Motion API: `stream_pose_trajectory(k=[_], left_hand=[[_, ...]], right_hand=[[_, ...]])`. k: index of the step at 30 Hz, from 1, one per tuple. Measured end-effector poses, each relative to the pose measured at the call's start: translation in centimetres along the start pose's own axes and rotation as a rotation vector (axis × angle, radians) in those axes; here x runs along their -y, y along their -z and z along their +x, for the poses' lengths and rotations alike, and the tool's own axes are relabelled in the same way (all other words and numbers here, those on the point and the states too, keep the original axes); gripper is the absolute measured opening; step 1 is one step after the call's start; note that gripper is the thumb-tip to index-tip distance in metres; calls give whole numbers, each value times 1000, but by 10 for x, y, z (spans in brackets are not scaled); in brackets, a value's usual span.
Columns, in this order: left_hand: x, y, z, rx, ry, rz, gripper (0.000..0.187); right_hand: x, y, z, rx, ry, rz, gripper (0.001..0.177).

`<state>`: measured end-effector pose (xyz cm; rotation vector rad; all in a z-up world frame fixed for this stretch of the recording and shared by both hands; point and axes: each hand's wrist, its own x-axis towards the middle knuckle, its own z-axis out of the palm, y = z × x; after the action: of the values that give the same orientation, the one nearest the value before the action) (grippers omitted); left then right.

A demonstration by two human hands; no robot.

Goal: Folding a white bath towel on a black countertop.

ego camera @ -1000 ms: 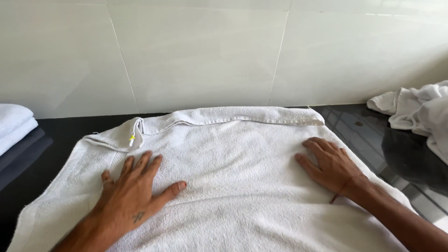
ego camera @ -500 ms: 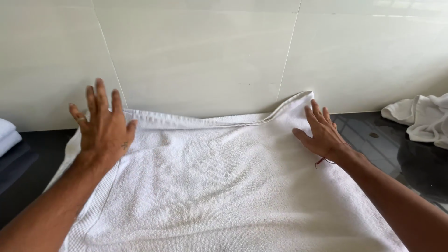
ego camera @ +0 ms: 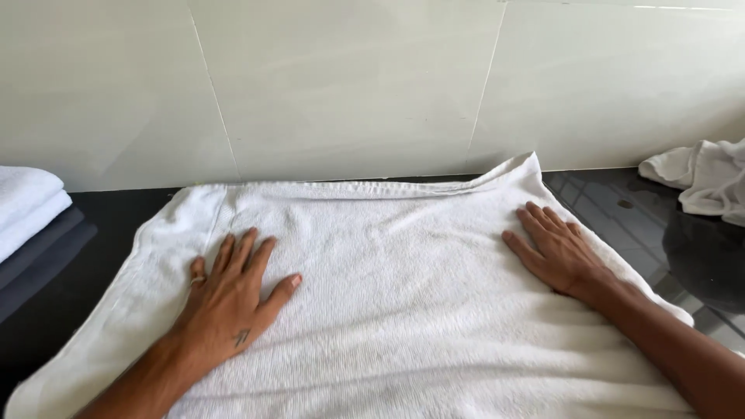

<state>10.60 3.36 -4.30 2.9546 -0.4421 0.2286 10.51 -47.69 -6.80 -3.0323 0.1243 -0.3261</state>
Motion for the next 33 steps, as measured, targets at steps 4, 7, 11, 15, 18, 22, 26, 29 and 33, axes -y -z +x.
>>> stream_pose_trajectory(k=[4, 7, 11, 15, 18, 22, 26, 29, 33], left_hand=[[3, 14, 8, 110, 24, 24, 90], [3, 25, 25, 188, 76, 28, 94], [38, 7, 82, 217, 127, 8, 102], [64, 0, 130, 198, 135, -74, 104], [80, -10, 154, 188, 178, -126, 106], [99, -19, 165, 108, 155, -40, 99], [109, -24, 164, -35, 138, -31, 75], [93, -16, 147, -245, 103, 39, 56], [70, 1, 133, -363, 64, 204, 47]], right_hand=[[4, 6, -3, -31, 17, -2, 80], [15, 20, 1, -39, 12, -33, 78], [46, 46, 32, 59, -135, -110, 73], [34, 30, 67, 37, -154, -93, 69], [15, 1, 90, 14, -60, -16, 71], [7, -15, 95, 113, -130, -55, 83], [3, -20, 99, 152, -193, -96, 88], [-4, -24, 103, 131, -160, -99, 88], [-6, -28, 106, 106, -131, -98, 87]])
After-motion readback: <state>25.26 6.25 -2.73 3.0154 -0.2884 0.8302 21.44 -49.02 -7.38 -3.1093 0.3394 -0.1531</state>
